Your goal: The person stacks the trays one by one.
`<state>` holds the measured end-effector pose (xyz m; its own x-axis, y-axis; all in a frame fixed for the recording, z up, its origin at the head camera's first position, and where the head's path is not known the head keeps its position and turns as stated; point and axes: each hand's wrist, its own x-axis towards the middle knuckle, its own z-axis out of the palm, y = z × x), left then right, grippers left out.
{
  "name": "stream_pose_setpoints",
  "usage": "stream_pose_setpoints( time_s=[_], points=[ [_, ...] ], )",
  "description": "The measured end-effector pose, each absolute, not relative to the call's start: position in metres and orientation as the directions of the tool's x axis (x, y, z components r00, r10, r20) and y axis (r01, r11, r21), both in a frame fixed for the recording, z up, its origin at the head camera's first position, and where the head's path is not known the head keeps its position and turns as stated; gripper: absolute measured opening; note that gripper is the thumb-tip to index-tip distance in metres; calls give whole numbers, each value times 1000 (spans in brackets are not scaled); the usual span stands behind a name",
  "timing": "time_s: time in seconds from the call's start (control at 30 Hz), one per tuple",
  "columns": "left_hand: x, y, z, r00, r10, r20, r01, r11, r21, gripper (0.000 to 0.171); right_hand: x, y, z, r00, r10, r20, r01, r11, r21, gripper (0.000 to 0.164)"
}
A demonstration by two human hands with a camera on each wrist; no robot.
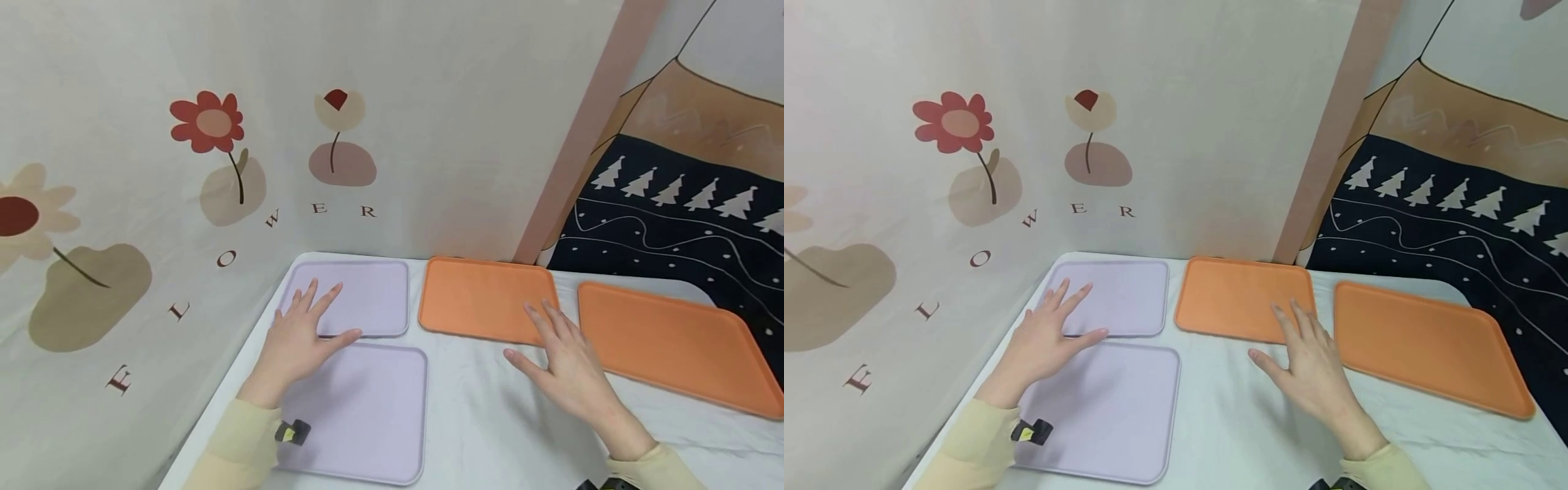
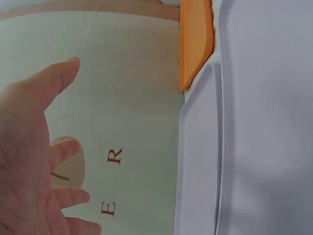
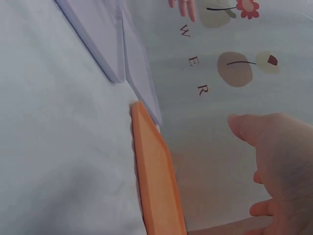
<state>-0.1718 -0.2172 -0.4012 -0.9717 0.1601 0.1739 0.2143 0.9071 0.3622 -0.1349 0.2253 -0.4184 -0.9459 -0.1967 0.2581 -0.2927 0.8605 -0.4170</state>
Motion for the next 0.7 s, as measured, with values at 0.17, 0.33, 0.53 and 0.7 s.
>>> stream_pose_setpoints(
  time_s=[0.17, 0.33, 0.53, 0.7],
  points=[
    [-166, -231, -402, -982, 127, 142, 174, 901, 398, 96, -133, 222, -417, -966, -157, 208, -247, 806, -538, 87],
    [-160, -244, -401, -990, 87, 114, 128, 893, 431, 97, -131, 216, -417, -979, -131, 157, -201, 749, -631, 83],
    [-155, -260, -402, -994, 49, 96, 90, 862, 500, 97, -130, 204, -420, -983, -131, 125, -181, 653, -735, 77],
    [-155, -274, -407, -997, 15, 76, 55, 825, 562, 96, -128, 193, -419, -989, -125, 81, -139, 575, -807, 75]
  ],
)
